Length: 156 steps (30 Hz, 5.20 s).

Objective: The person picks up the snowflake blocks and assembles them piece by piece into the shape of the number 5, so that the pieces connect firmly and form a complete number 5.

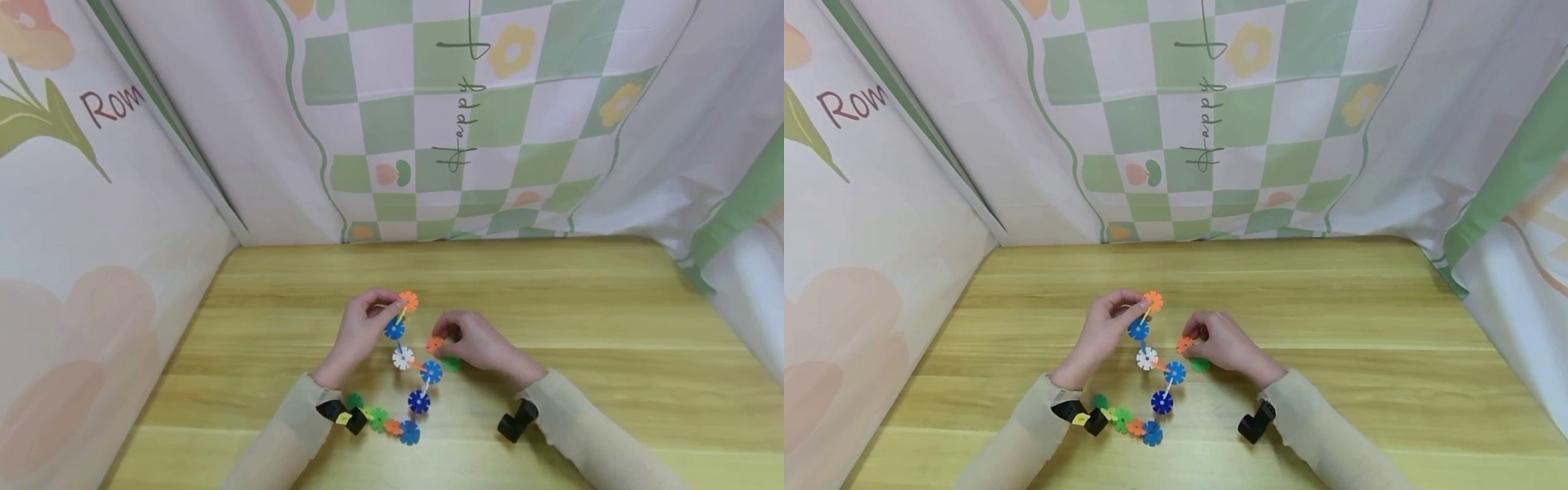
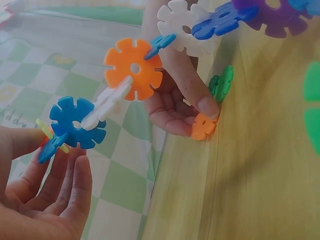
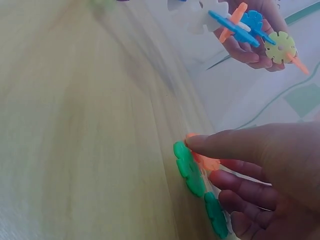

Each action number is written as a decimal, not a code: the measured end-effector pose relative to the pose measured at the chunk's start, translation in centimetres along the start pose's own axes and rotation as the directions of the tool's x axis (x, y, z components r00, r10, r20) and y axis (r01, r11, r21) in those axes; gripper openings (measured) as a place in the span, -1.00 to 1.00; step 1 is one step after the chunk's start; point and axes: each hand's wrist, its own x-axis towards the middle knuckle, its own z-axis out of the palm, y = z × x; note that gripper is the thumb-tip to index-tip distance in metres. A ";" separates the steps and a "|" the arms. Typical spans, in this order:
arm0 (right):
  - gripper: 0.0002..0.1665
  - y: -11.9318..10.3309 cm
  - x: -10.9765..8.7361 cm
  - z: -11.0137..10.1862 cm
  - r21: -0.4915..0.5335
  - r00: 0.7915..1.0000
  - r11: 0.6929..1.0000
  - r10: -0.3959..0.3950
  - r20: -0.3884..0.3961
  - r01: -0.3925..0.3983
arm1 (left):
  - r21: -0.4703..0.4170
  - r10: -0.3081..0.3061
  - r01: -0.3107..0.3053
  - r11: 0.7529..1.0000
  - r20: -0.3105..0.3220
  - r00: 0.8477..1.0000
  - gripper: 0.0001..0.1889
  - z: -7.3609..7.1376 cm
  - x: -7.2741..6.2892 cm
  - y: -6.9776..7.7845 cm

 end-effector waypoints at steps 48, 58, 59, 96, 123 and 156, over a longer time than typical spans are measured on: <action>-0.83 -3.8 0.0 -4.7 0.359 0.974 0.924 -0.053 -0.218 0.131 | -0.019 -0.012 0.012 1.000 0.004 1.000 -0.78 -0.1 0.1 -0.2; -0.85 -3.9 0.7 -4.3 0.370 0.970 0.917 -0.067 -0.234 0.152 | -0.028 -0.013 0.013 1.000 0.008 1.000 -0.81 -0.1 0.1 -0.1; -0.85 -4.0 0.7 -4.2 0.372 0.970 0.916 -0.067 -0.233 0.152 | -0.038 -0.014 0.014 0.999 0.012 1.000 -0.81 -0.1 0.1 -0.1; -0.80 -4.5 1.2 -3.6 0.208 0.916 0.916 -0.278 -0.289 0.343 | 0.015 0.009 -0.009 1.000 -0.005 1.000 -0.78 0.1 0.1 0.0; -0.65 -2.0 0.2 -4.0 0.215 0.961 0.959 -0.131 -0.243 0.185 | -0.078 -0.035 0.032 0.996 -0.040 0.999 -0.79 -0.5 0.2 0.1; -0.74 2.9 -0.4 -3.0 -0.070 0.998 0.998 -0.006 -0.069 0.001 | -0.052 -0.024 0.021 0.998 -0.066 0.998 -0.79 0.2 0.0 0.2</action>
